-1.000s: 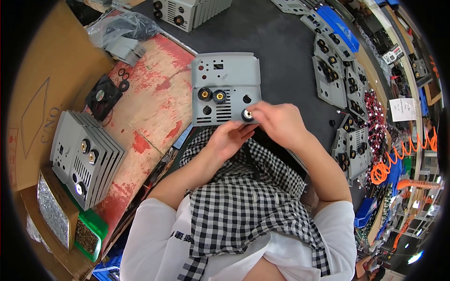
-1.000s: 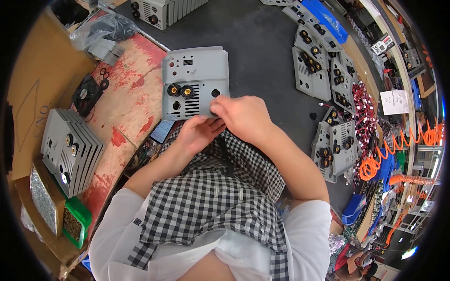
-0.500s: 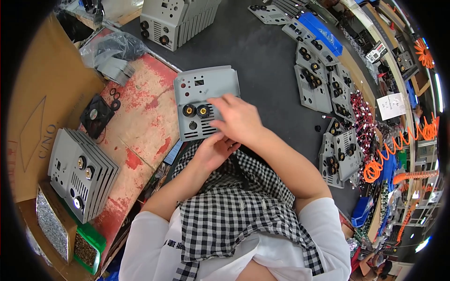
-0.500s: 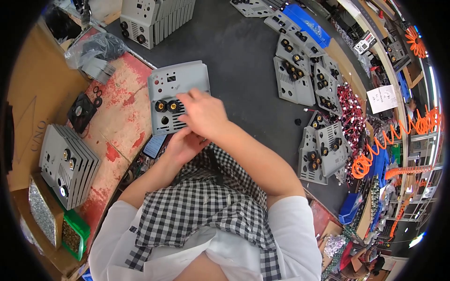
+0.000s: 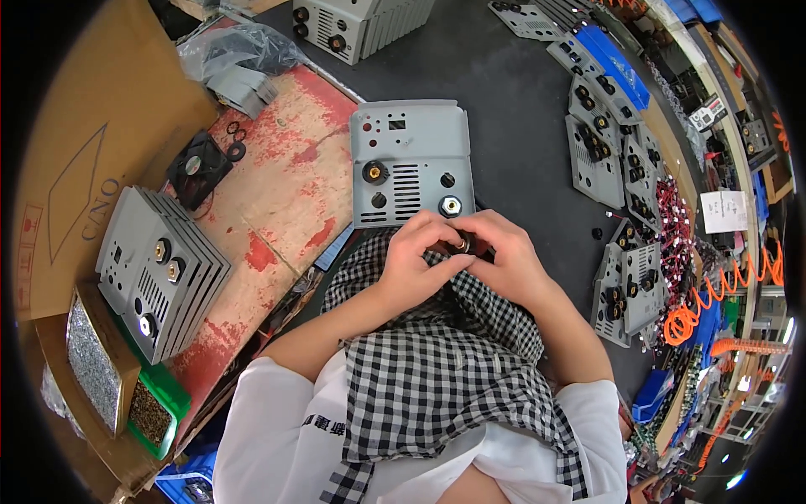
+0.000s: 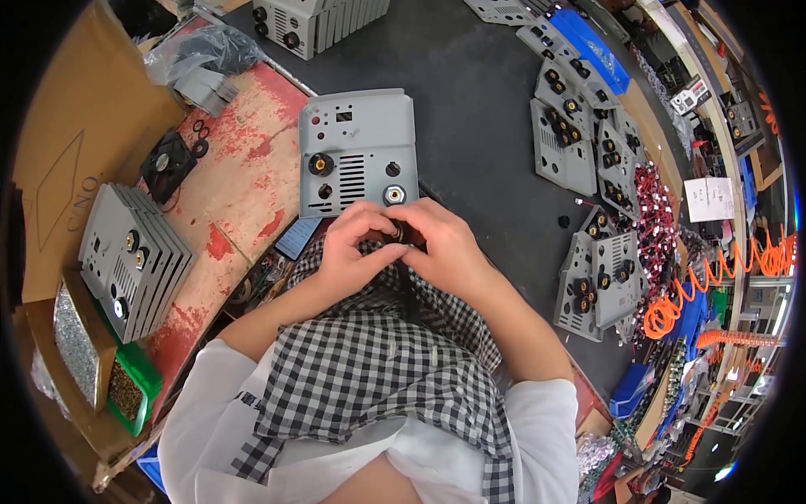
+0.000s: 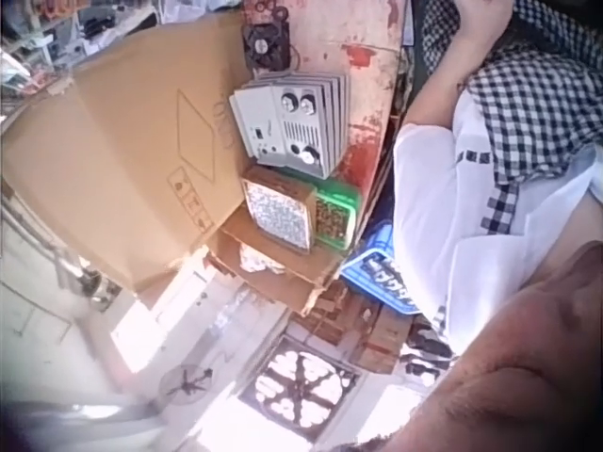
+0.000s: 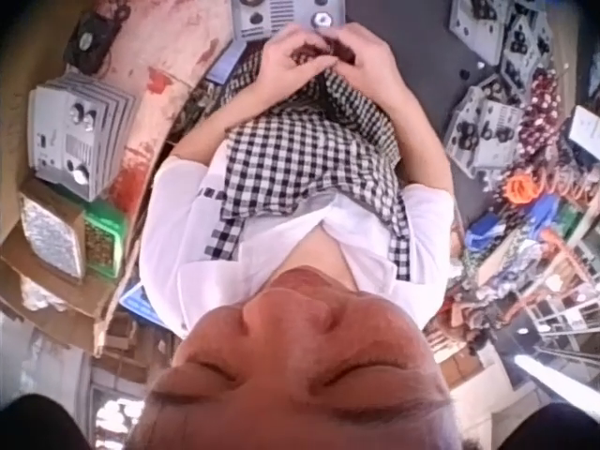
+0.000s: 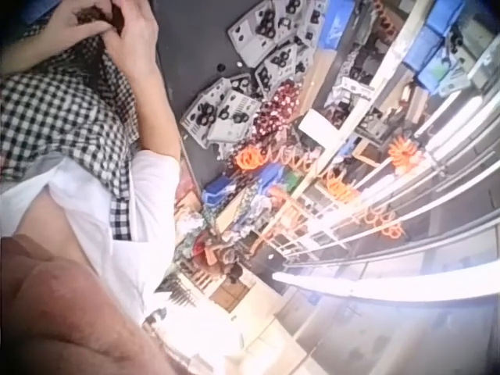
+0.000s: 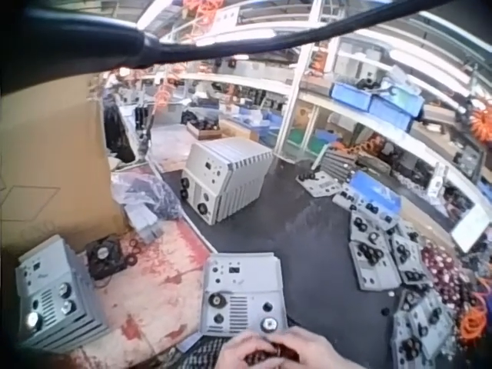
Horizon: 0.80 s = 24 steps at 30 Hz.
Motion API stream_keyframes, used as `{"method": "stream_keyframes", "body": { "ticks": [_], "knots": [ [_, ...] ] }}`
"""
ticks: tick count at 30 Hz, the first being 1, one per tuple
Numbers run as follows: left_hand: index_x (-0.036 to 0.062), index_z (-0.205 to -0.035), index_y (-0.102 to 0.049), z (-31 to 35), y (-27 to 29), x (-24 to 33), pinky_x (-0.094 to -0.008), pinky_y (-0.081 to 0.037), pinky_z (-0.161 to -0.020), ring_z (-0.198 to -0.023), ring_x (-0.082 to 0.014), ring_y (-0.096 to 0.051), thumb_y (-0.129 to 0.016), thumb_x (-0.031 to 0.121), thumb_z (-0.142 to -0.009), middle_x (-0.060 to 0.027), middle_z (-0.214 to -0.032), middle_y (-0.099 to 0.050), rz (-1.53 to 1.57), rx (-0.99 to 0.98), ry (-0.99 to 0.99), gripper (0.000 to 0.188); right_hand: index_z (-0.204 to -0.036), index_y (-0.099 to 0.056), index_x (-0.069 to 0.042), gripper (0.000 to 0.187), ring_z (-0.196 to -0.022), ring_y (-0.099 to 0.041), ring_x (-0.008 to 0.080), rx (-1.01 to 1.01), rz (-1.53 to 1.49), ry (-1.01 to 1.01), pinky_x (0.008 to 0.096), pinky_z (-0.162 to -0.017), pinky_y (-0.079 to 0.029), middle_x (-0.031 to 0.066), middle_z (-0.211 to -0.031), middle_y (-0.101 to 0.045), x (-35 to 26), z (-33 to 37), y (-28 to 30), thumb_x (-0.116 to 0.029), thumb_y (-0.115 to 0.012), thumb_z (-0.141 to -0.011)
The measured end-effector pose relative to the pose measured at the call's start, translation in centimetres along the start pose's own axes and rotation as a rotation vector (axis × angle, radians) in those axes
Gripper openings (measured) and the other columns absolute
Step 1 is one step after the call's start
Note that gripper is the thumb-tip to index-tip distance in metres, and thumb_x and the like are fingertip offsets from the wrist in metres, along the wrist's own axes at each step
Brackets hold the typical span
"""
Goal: Inserting and securing components into metal enclosure panels at a workbench.
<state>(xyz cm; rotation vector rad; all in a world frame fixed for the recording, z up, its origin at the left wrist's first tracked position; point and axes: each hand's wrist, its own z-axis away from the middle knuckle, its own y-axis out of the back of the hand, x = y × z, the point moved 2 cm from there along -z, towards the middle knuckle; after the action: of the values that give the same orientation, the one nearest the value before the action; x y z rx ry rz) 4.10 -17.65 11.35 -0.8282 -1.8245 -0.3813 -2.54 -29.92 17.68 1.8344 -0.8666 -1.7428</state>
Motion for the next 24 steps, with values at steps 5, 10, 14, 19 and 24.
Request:
{"method": "stream_keyframes", "body": {
  "ticks": [5, 10, 14, 19, 24],
  "knots": [
    [-0.0038, -0.090, -0.060, 0.8, -1.0, -1.3, -0.0245, -0.049, -0.073, -0.080, -0.0121, -0.058, -0.060, 0.004, -0.081, -0.0046, -0.090, -0.060, 0.449, 0.117, 0.273, 0.012, -0.102, -0.057, -0.002, 0.035, -0.072, -0.059, 0.0111, 0.305, -0.539, -0.173, 0.0237, -0.064, -0.049, 0.0058, -0.084, -0.059, 1.0, 2.1, -0.8, -0.001, -0.068, -0.069],
    [0.0006, -0.091, -0.061, 1.1, -1.7, -1.3, -0.0259, -0.048, -0.077, -0.083, -0.0129, -0.059, -0.057, 0.011, -0.085, -0.0053, -0.089, -0.062, 0.734, 0.070, 0.654, 0.013, -0.088, -0.063, -0.001, 0.020, -0.063, -0.059, 0.0135, 0.416, -0.179, -0.086, 0.0243, -0.057, -0.049, 0.0070, -0.080, -0.060, 2.0, 2.7, -0.9, -0.003, -0.069, -0.069],
    [0.0037, -0.089, -0.059, 2.1, -1.8, -2.4, -0.0276, -0.048, -0.078, -0.086, -0.0149, -0.059, -0.054, 0.014, -0.086, -0.0063, -0.091, -0.061, 1.055, 0.010, 0.816, 0.012, -0.091, -0.064, -0.003, 0.025, -0.070, -0.059, 0.0198, 0.370, 0.092, 0.110, 0.0282, -0.059, -0.047, 0.0076, -0.080, -0.059, 1.5, 2.5, -0.7, -0.003, -0.069, -0.066],
    [0.0042, -0.091, -0.057, 2.0, -1.6, -0.8, -0.0274, -0.047, -0.078, -0.086, -0.0145, -0.058, -0.052, 0.016, -0.087, -0.0057, -0.093, -0.060, 1.134, 0.037, 0.811, 0.014, -0.092, -0.064, -0.011, 0.029, -0.094, -0.054, 0.0220, 0.072, 0.122, 0.379, 0.0370, -0.082, -0.040, 0.0020, -0.093, -0.059, -2.5, 2.3, -0.2, -0.004, -0.066, -0.065],
    [0.0042, -0.091, -0.056, 2.2, -1.9, -1.9, -0.0272, -0.047, -0.078, -0.081, -0.0135, -0.058, -0.050, 0.015, -0.088, -0.0055, -0.093, -0.060, 1.214, 0.023, 0.768, 0.013, -0.102, -0.060, -0.008, 0.040, -0.091, -0.055, 0.0234, 0.217, 0.090, 0.100, 0.0356, -0.079, -0.044, 0.0069, -0.094, -0.058, 0.4, 0.8, 1.2, -0.012, -0.071, -0.063]
  ]
}}
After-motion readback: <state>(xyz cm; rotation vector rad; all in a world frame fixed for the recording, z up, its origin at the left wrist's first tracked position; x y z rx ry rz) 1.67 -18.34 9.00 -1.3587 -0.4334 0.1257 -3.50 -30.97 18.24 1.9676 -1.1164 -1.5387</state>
